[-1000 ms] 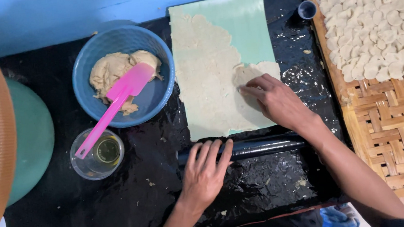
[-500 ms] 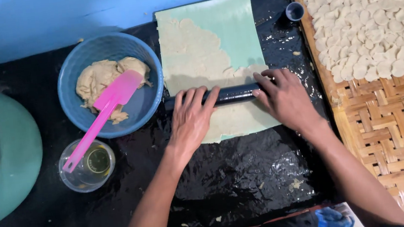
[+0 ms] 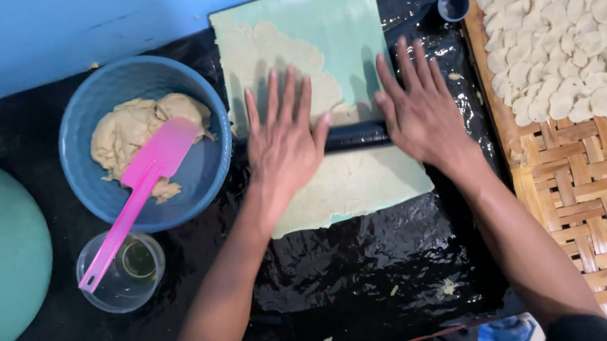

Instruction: The person uses a black rolling pin to flatten dough on a green mat. They repeatedly roll the dough, occasionally adding small pieces from a blue bowl to fill gaps and ensure an even surface. The person also uses a pink spatula to handle the dough in the bowl.

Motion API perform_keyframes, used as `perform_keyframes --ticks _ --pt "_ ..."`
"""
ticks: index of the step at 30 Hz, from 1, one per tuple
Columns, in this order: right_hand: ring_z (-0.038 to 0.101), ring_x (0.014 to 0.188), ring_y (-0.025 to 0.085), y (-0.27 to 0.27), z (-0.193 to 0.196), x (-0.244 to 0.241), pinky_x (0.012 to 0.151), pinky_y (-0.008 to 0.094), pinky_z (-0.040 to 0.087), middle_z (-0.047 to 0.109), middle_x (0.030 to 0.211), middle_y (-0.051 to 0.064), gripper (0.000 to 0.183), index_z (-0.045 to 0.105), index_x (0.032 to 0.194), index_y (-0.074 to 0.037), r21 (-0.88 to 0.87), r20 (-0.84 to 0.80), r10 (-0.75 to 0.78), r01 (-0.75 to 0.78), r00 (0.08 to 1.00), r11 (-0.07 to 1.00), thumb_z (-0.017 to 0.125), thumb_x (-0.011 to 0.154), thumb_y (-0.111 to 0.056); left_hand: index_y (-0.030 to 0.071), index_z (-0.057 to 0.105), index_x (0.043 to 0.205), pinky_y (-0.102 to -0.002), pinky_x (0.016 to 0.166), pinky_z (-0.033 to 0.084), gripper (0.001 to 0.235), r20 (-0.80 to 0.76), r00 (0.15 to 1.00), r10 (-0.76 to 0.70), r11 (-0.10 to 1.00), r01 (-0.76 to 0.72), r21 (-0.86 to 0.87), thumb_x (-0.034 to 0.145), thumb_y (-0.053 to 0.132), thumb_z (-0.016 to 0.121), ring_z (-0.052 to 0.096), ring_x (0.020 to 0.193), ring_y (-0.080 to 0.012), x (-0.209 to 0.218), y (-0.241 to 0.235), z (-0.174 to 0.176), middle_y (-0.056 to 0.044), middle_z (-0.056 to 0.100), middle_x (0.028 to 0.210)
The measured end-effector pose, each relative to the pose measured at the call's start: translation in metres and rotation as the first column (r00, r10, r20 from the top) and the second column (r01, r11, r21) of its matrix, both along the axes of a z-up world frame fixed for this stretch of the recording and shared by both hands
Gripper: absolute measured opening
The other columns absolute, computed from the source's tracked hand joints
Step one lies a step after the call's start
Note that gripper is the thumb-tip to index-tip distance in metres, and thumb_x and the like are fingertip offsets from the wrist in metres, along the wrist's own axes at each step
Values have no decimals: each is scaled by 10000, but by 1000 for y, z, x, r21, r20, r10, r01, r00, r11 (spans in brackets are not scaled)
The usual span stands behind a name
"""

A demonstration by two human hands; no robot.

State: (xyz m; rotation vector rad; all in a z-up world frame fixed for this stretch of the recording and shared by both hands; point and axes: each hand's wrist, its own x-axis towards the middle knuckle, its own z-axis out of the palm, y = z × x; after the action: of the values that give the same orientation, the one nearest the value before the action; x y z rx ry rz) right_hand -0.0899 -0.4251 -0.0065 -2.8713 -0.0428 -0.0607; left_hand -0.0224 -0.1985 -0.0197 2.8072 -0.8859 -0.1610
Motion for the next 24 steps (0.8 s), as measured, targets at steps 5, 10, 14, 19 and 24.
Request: perform_keyframes --ticks 5,10,14,19,24 --pt "106 1562 469 4 2 -1 1266 542 102 147 1675 308 655 289 1627 -7 12 -5 -44 44 999 999 222 1117 -411 8 247 1614 -630 1237 -1 727 97 995 13 999 -8 -52 1080 499 284 103 1573 -368 -4 1 2 -203 139 1694" --pt "152 1577 435 23 -1 -52 1279 547 112 195 1690 288 648 301 1629 -6 -52 73 -61 65 995 997 261 1114 -397 -46 250 1604 -623 1261 51 768 136 991 4 995 10 -100 1073 490 395 140 1582 -359 -59 19 1 -232 185 1687" --pt "265 1555 415 30 0 -88 1261 535 186 295 1659 283 662 326 1599 40 -10 133 -18 20 991 1000 370 1091 -382 -46 320 1563 -596 1246 158 755 128 991 -47 982 69 -173 994 385 565 263 1536 -373 -95 36 10 -260 315 1623" --pt "379 1489 425 24 7 -90 1216 507 305 381 1610 291 625 402 1562 52 24 190 26 -31 982 999 467 1081 -342 14 472 1496 -547 1182 315 621 132 982 -134 976 154 -152 958 270 647 498 1323 -331 -92 46 12 -201 550 1388" --pt "465 1403 402 19 23 -59 1129 498 407 460 1570 257 528 504 1496 14 56 189 -21 11 982 998 518 1081 -312 74 585 1434 -493 1022 424 511 295 943 -156 954 221 -202 953 216 680 589 1121 -295 -60 41 25 -149 634 1185"
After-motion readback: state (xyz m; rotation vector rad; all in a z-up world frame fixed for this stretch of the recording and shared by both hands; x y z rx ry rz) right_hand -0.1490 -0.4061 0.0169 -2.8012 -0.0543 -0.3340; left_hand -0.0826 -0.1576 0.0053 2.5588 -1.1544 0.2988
